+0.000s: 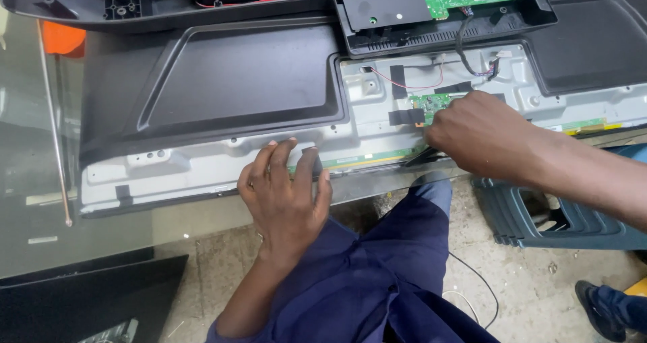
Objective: Disassembling a television by prying the back cover and then adjusting internal ribbon cables and circuit boards.
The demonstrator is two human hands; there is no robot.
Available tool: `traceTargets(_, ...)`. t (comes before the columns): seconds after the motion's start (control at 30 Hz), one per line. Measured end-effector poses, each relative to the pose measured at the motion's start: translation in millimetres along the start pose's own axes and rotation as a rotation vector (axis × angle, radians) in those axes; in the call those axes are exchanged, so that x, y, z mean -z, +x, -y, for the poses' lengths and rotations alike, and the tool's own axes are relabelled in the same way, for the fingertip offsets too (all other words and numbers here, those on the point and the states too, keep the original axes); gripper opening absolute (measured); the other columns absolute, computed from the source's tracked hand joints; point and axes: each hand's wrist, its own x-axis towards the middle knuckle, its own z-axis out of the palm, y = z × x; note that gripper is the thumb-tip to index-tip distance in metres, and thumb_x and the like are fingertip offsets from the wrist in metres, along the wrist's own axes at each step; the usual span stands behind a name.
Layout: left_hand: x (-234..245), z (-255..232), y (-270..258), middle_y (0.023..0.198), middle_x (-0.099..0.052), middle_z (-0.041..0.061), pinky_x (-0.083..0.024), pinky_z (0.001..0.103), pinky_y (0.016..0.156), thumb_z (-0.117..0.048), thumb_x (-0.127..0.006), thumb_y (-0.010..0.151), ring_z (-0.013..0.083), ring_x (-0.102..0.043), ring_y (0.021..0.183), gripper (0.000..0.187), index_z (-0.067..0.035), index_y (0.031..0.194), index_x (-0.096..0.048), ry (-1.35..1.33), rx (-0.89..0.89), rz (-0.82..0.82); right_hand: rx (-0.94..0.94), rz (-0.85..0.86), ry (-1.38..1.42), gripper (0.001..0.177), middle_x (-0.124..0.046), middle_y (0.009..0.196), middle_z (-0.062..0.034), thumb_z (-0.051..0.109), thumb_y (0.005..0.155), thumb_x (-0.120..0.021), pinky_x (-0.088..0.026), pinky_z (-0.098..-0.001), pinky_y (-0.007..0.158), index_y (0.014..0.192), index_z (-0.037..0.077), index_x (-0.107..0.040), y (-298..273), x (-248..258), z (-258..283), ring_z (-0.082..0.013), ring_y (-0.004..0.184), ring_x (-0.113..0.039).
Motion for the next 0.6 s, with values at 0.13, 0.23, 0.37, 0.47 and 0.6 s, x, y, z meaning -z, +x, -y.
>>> traceTargets(0.13, 0.2, 0.1, -0.1, 0.114, -0.06, 0.014, -0.03, 0.051, 0.092, -0.03, -0.06, 0.09, 0.0345, -0.049, 0.117, 0.026, -0.012, 0.105, -0.071, -0.01, 0.006, 0.015, -0.024, 0.004, 0.09, 0.014, -0.069, 0.064, -0.0025, 0.01, 0.083, -0.063, -0.054, -0.0318, 0.063, 0.072, 0.015, -0.071, 5.8, -6.7, -5.8, -0.0205, 0.062, -0.069)
traceTargets(0.23, -0.4, 0.3, 0.0, 0.115, -0.06, 0.014, -0.03, 0.05, 0.091, -0.031, -0.06, 0.09, 0.034, -0.049, 0.117, 0.026, -0.013, 0.105, -0.071, 0.003, 0.003, 0.012, -0.023, 0.033, 0.11, 0.011, -0.071, 0.067, -0.0033, 0.01, 0.083, -0.065, -0.056, -0.0311, 0.064, 0.075, 0.014, -0.072, 9.2, -6.3, -7.7, -0.0199, 0.063, -0.069)
traceTargets(0.37, -2.5, 0.5, -1.1, 0.115, -0.061, 0.013, -0.031, 0.049, 0.091, -0.033, -0.059, 0.091, 0.0333, -0.05, 0.117, 0.027, -0.014, 0.105, -0.071, 0.018, 0.005, 0.007, -0.016, 0.041, 0.123, 0.01, -0.071, 0.069, -0.0043, 0.012, 0.083, -0.065, -0.057, -0.0315, 0.064, 0.077, 0.014, -0.073, 7.4, -0.9, -7.4, -0.0199, 0.063, -0.07)
traceTargets(0.47, -2.4, 0.6, -0.6, 0.114, -0.06, 0.013, -0.03, 0.051, 0.091, -0.032, -0.059, 0.091, 0.0341, -0.048, 0.116, 0.026, -0.013, 0.105, -0.071, 0.017, -0.002, 0.004, -0.003, 0.04, 0.106, 0.008, -0.072, 0.07, -0.004, 0.014, 0.081, -0.067, -0.057, -0.0317, 0.064, 0.078, 0.015, -0.074, 6.4, -4.4, -9.0, -0.0198, 0.064, -0.07)
traceTargets(0.6, -2.5, 0.5, -0.3, 0.114, -0.06, 0.013, -0.029, 0.05, 0.091, -0.031, -0.059, 0.091, 0.0337, -0.048, 0.116, 0.026, -0.013, 0.105, -0.071, 0.014, 0.001, -0.001, -0.009, 0.042, 0.131, 0.01, -0.072, 0.07, -0.0051, 0.017, 0.083, -0.067, -0.058, -0.0309, 0.064, 0.079, 0.012, -0.075, 3.1, -8.0, -7.5, -0.0194, 0.064, -0.071)
